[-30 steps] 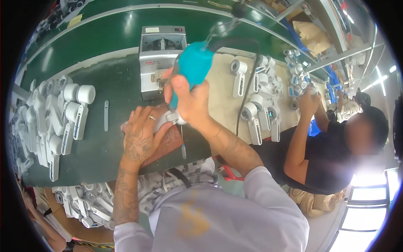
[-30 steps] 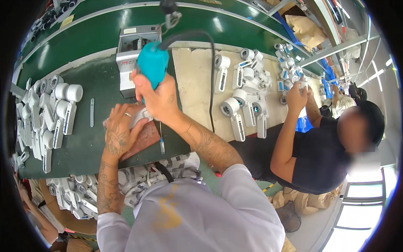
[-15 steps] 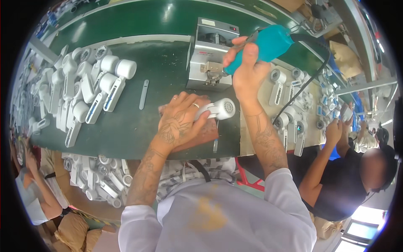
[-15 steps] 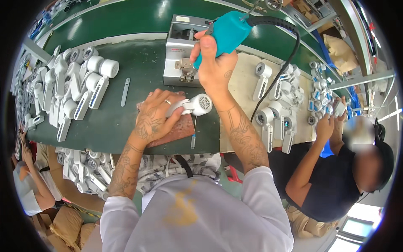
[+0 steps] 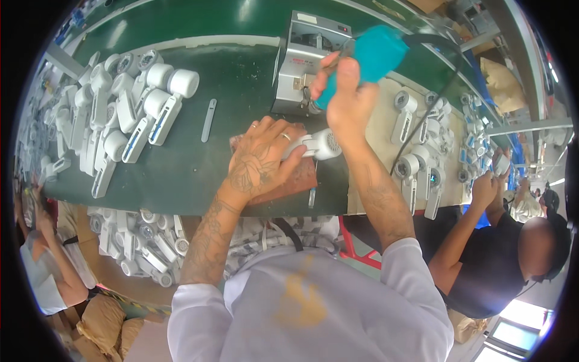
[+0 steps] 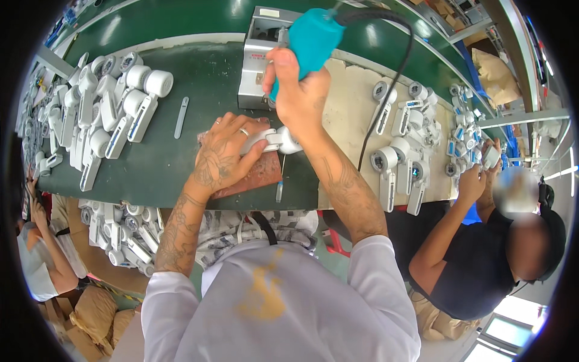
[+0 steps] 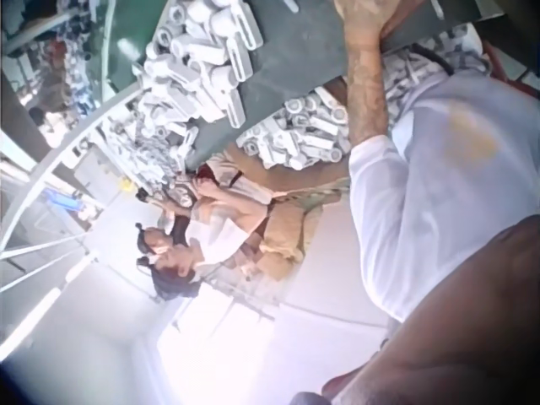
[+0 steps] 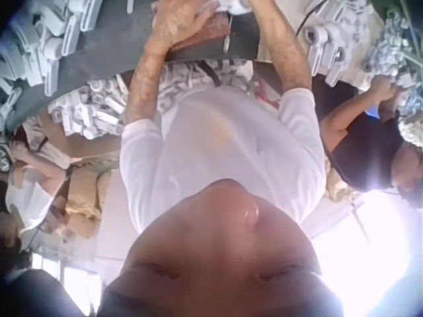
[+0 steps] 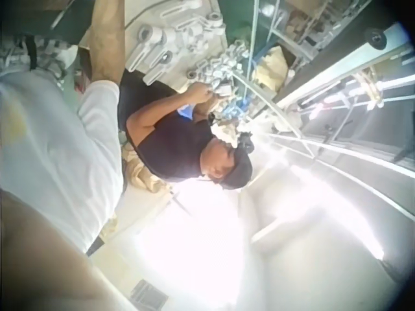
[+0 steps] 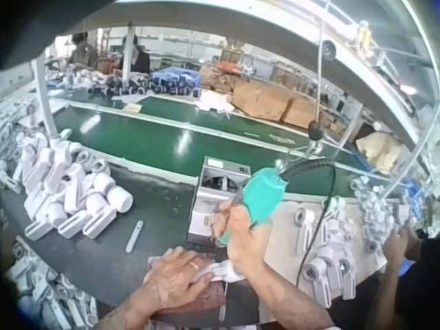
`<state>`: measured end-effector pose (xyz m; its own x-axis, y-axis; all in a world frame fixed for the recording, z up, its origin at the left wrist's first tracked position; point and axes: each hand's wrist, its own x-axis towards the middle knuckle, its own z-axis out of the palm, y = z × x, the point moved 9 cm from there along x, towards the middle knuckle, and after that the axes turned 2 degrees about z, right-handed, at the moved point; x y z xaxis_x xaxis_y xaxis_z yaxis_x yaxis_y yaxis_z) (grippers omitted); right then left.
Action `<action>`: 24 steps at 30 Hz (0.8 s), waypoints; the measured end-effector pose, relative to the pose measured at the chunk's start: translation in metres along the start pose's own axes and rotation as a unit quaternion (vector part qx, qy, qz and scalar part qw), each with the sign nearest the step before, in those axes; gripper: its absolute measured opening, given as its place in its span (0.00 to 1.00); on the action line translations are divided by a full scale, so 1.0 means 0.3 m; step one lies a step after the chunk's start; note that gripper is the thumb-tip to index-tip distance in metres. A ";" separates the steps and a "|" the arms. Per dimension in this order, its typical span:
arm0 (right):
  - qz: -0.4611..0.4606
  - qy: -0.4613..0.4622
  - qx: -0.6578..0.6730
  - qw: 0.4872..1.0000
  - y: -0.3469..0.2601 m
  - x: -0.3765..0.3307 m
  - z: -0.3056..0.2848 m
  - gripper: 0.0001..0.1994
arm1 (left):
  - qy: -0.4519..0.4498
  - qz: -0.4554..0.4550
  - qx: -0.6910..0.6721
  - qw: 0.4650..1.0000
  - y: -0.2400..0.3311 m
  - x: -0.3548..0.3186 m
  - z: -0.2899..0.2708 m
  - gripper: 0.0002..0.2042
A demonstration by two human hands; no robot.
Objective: Assembling small white plastic components using an electric screwdriver on a factory production line.
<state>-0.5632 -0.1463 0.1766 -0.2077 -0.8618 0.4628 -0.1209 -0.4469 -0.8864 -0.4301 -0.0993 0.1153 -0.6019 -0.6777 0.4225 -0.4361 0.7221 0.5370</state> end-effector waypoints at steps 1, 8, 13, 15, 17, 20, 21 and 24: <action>0.024 0.014 0.009 1.000 -0.011 -0.025 -0.015 0.24 | 0.006 0.000 0.009 1.000 -0.002 -0.002 -0.005 0.15; 0.068 0.011 0.020 0.997 -0.063 -0.167 -0.067 0.37 | 0.008 -0.004 0.014 1.000 -0.001 -0.002 0.005 0.15; 0.070 0.005 0.039 0.997 -0.032 -0.194 -0.089 0.36 | -0.003 -0.002 -0.006 1.000 0.018 0.013 0.005 0.15; 0.054 0.015 -0.003 0.998 -0.035 -0.213 -0.090 0.33 | 0.007 0.011 0.002 1.000 0.006 0.006 0.021 0.15; 0.046 0.026 0.081 0.995 0.050 -0.251 -0.084 0.17 | 0.028 0.008 0.030 0.999 -0.002 -0.011 0.012 0.15; 0.040 0.011 0.079 0.996 0.083 -0.250 -0.076 0.10 | -0.004 -0.012 0.013 1.000 0.026 0.011 -0.003 0.14; 0.075 0.025 0.098 0.992 0.059 -0.240 -0.073 0.11 | -0.001 -0.004 0.003 1.000 0.041 0.029 0.002 0.14; 0.039 -0.002 0.041 0.998 -0.010 -0.222 -0.082 0.12 | 0.024 0.026 0.026 0.999 0.070 0.026 -0.005 0.14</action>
<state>-0.5727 -0.0816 0.1486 -0.2097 -0.8955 0.3925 -0.0252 -0.3964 -0.9177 -0.4429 -0.0897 0.1311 -0.5928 -0.6438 0.4838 -0.4394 0.7620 0.4757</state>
